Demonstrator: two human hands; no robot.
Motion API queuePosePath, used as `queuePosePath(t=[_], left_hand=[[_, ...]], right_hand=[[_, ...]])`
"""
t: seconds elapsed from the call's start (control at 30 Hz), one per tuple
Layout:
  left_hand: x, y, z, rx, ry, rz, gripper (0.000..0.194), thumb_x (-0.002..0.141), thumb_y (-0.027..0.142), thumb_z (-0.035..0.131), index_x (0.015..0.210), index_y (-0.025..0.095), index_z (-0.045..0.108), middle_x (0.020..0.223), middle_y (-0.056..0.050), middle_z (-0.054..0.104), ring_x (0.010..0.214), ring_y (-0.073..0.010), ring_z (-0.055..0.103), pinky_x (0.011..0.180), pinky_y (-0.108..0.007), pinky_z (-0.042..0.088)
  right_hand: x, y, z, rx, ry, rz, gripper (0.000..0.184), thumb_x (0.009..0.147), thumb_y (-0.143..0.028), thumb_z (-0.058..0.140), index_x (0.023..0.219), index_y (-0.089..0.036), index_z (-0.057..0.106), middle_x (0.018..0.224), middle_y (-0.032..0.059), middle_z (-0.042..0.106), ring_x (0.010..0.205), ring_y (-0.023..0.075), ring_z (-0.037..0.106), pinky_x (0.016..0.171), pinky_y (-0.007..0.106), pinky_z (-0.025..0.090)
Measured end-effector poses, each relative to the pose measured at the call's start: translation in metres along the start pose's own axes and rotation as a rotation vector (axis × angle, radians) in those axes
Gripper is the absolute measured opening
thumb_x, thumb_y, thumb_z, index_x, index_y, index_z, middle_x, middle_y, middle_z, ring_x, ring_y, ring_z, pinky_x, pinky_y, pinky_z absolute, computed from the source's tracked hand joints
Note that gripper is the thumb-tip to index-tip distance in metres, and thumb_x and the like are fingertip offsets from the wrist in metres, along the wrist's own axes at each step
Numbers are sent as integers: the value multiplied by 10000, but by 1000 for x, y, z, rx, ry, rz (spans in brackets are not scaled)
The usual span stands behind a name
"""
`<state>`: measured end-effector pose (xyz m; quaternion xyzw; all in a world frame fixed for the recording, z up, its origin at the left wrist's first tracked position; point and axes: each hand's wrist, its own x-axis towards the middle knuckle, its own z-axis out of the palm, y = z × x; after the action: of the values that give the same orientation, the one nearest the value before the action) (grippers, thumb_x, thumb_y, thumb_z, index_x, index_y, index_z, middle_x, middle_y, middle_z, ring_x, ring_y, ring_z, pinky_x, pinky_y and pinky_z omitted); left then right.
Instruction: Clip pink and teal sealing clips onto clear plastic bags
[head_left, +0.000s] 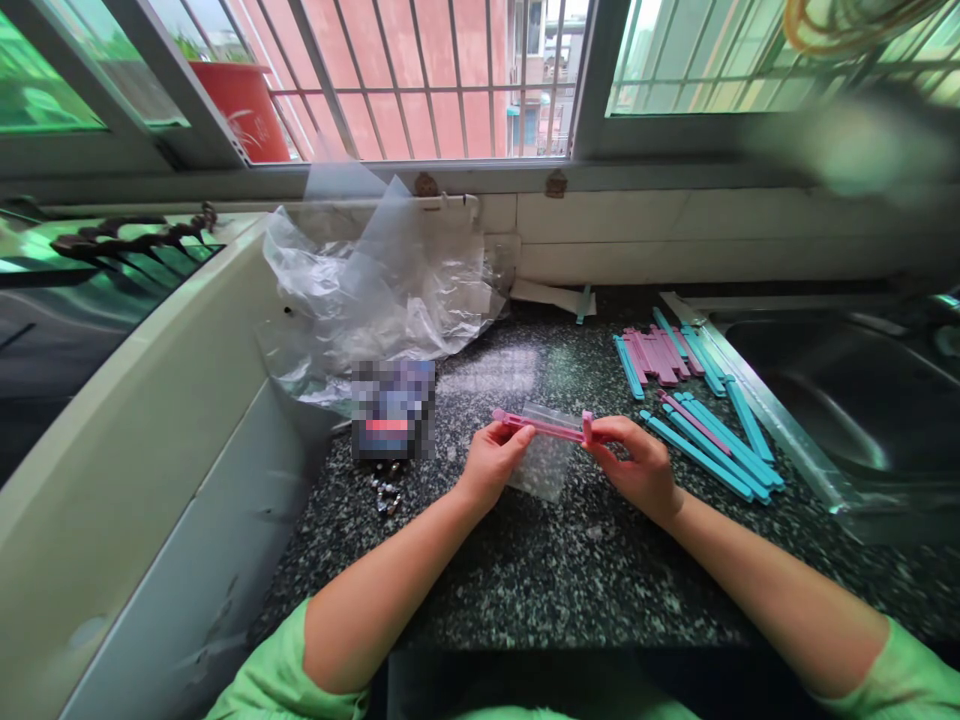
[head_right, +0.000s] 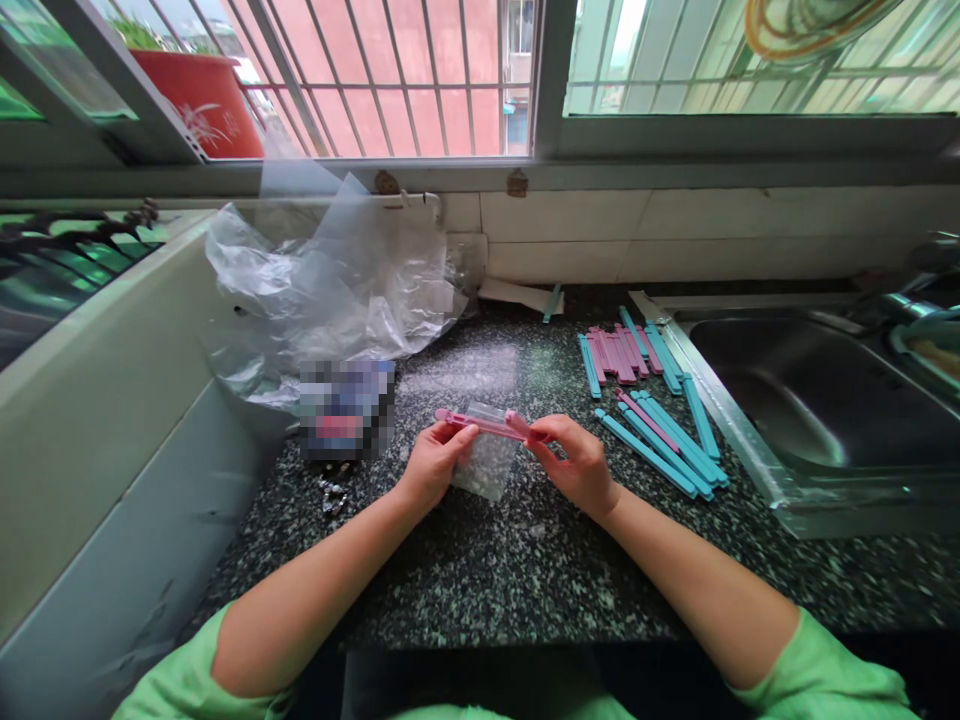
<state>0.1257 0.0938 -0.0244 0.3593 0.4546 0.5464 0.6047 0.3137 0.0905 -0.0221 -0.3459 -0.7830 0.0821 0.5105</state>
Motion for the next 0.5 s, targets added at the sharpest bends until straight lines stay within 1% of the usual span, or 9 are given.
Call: queuePosePath(t=[0.07,0.2,0.5], left_hand=[[0,0,0,4,3,10,334,488,410,759,614,128,635,451,60,502,425,-41,348,456,-195,262],[0,-1,0,0,16,19,300,478,369,769,629,131,665,555,22,605,516,-71,453,540,-206,346],[0,-3,0,12,0,34,262,494,343,767,629,135,681,587,8,641,559,-91,503,608,-222,393]], right_hand=[[0,1,0,9,-9,1,166,780,-118,581,915,-215,582,792,28,640,720,134,618,649,278,537],[-1,2,0,-2,-18,-12,185,777,-111,584,926,-218,596,799,29,637,731,133,614,655,277,531],[0,2,1,-49,-12,-48,228,774,-120,597,969,-232,640,825,35,630,719,123,614,637,246,535]])
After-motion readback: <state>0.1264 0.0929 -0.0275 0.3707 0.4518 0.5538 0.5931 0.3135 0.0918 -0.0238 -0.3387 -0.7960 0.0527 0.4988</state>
